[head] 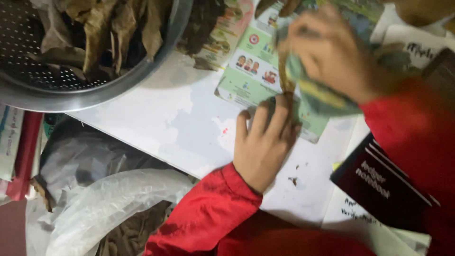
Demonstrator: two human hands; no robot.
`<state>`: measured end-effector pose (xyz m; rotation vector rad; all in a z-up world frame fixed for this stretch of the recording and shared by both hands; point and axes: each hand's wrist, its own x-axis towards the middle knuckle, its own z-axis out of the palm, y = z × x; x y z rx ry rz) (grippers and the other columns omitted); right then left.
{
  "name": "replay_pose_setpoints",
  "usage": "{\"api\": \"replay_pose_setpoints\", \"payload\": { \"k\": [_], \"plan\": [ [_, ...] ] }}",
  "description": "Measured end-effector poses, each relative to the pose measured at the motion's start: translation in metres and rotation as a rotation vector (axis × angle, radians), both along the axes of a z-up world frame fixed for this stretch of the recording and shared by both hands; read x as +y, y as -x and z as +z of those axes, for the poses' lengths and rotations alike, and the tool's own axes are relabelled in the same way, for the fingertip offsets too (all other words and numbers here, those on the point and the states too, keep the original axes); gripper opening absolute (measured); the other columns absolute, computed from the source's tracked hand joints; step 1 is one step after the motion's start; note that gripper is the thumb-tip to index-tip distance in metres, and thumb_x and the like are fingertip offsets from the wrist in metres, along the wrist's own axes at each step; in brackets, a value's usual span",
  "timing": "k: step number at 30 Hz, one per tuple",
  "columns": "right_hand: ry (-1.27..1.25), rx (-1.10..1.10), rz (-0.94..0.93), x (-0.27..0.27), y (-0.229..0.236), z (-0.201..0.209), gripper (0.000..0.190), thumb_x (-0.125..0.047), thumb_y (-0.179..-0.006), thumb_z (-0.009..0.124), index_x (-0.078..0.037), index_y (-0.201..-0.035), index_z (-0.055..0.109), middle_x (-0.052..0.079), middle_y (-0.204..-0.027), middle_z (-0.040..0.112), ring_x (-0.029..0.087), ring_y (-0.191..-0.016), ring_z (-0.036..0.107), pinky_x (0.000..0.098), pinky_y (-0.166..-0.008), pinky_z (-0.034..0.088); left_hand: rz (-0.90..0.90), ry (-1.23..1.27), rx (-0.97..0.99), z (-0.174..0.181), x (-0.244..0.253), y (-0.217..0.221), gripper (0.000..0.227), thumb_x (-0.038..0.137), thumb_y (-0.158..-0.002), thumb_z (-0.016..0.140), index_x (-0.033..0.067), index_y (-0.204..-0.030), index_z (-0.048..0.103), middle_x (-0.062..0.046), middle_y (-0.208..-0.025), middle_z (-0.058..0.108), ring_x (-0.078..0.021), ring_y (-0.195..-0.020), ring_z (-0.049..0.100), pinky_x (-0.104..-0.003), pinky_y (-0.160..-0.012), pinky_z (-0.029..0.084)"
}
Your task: Crumbling dried tea leaves by hand and using a scouring pad, then collecting the pieces in a metal colander
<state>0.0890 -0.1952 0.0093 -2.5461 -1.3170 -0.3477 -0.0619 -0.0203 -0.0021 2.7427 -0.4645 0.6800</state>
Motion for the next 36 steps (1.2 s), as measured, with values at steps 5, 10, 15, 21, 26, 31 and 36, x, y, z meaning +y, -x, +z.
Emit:
{"api": "replay_pose_setpoints", "payload": {
  "k": [5,10,15,21,26,31,36],
  "plan": [
    [-0.065,-0.025,0.068,-0.004,0.004,0.025,0.024,0.018,-0.1,0.064,0.005,-0.114,0.078,0.018,-0.113,0.071,0.033,-0.108,0.065,0.0487,-0.099,0.049,-0.009,-0.002,-0.033,0.003,0.004,0.002,0.038,0.031,-0.103,0.062,0.0053,-0.131,0.068,-0.004,-0.129,0.06,-0.0252,-0.104,0.058,-0.045,-0.079,0.042],
    [0.074,0.006,0.108,-0.011,0.031,0.014,0.03,-0.023,-0.093,0.08,-0.011,-0.121,0.079,0.005,-0.127,0.069,0.036,-0.113,0.049,0.0478,-0.091,0.046,0.007,0.027,-0.047,0.003,0.004,0.0,0.034,0.031,-0.101,0.064,0.007,-0.124,0.072,-0.004,-0.128,0.061,-0.0258,-0.103,0.057,-0.047,-0.076,0.041],
    [0.031,-0.101,0.135,-0.022,-0.011,-0.01,0.028,0.005,-0.098,0.073,-0.01,-0.12,0.082,0.012,-0.121,0.074,0.03,-0.102,0.045,0.0443,-0.084,0.04,0.03,0.023,-0.081,0.005,0.004,-0.004,0.031,0.027,-0.101,0.065,0.0054,-0.123,0.073,-0.004,-0.123,0.06,-0.0242,-0.1,0.056,-0.044,-0.074,0.041],
    [-0.035,-0.098,0.252,-0.013,0.007,0.02,0.025,0.007,-0.097,0.071,-0.009,-0.115,0.077,0.011,-0.11,0.066,0.025,-0.085,0.055,0.0491,-0.092,0.041,0.014,0.078,-0.042,0.001,0.004,-0.003,0.035,0.029,-0.099,0.067,0.0048,-0.124,0.072,-0.003,-0.127,0.061,-0.0263,-0.104,0.056,-0.047,-0.078,0.041],
    [0.052,0.014,0.199,0.003,0.029,0.008,0.027,0.003,-0.089,0.073,-0.003,-0.114,0.078,0.011,-0.121,0.072,0.028,-0.094,0.047,0.0358,-0.074,0.045,-0.015,0.071,-0.017,0.0,0.006,-0.003,0.029,0.032,-0.099,0.068,0.0071,-0.113,0.074,-0.005,-0.116,0.059,-0.0286,-0.1,0.053,-0.048,-0.074,0.039],
    [0.017,-0.081,0.064,-0.004,-0.008,0.001,0.031,0.012,-0.098,0.066,-0.003,-0.12,0.082,0.018,-0.123,0.077,0.032,-0.106,0.051,0.0402,-0.079,0.049,0.024,0.046,-0.028,-0.001,0.005,-0.002,0.034,0.032,-0.098,0.068,0.0096,-0.122,0.073,-0.002,-0.125,0.058,-0.0254,-0.099,0.053,-0.045,-0.072,0.037],
    [-0.096,-0.079,0.111,-0.017,0.022,0.021,0.043,0.014,-0.091,0.057,-0.006,-0.123,0.076,0.019,-0.113,0.066,0.032,-0.089,0.045,0.0513,-0.08,0.037,0.02,0.078,-0.034,0.0,0.003,-0.001,0.042,0.038,-0.092,0.07,0.0091,-0.124,0.072,-0.001,-0.126,0.06,-0.0266,-0.102,0.055,-0.05,-0.075,0.039]
  ]
}}
